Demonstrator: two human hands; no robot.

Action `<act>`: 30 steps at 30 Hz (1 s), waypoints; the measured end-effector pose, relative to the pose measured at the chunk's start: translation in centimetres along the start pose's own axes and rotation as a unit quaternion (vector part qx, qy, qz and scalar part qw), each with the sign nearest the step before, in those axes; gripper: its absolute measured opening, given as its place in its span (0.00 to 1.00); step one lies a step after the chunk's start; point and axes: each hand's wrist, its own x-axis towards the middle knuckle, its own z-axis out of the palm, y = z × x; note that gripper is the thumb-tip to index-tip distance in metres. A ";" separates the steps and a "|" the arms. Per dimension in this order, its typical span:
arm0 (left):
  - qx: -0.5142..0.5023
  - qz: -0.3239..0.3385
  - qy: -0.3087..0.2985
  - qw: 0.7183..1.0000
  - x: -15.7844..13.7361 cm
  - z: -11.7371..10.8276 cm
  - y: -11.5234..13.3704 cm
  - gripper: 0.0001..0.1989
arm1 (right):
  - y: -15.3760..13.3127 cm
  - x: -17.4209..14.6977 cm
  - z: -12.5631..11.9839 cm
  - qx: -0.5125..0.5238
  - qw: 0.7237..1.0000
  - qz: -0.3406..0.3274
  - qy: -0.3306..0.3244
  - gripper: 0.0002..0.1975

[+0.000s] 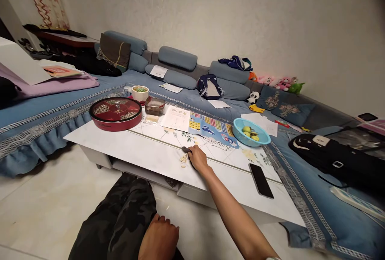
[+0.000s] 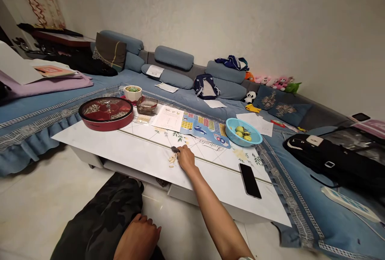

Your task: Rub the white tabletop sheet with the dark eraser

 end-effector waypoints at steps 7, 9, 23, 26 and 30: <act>-0.007 0.006 -0.012 1.000 0.2 -0.2 0.2 0.18 | 2.2 -2.1 -0.8 -0.019 0.998 0.055 0.022 0.17; -0.003 0.006 -0.021 1.000 0.2 -0.1 0.2 0.19 | 1.5 -2.4 0.2 -0.029 0.996 0.077 0.025 0.16; -0.002 0.015 -0.002 1.000 -0.1 -0.6 0.4 0.19 | 2.3 -10.6 -0.2 0.018 0.973 -0.228 -0.042 0.17; 0.005 0.012 -0.032 0.999 -0.4 -1.1 0.3 0.19 | 0.9 -9.9 0.7 -0.035 0.971 -0.229 -0.062 0.15; 0.010 -0.002 -0.027 1.000 -0.8 -2.1 0.4 0.19 | -1.7 -5.7 0.2 -0.061 0.982 -0.172 -0.041 0.14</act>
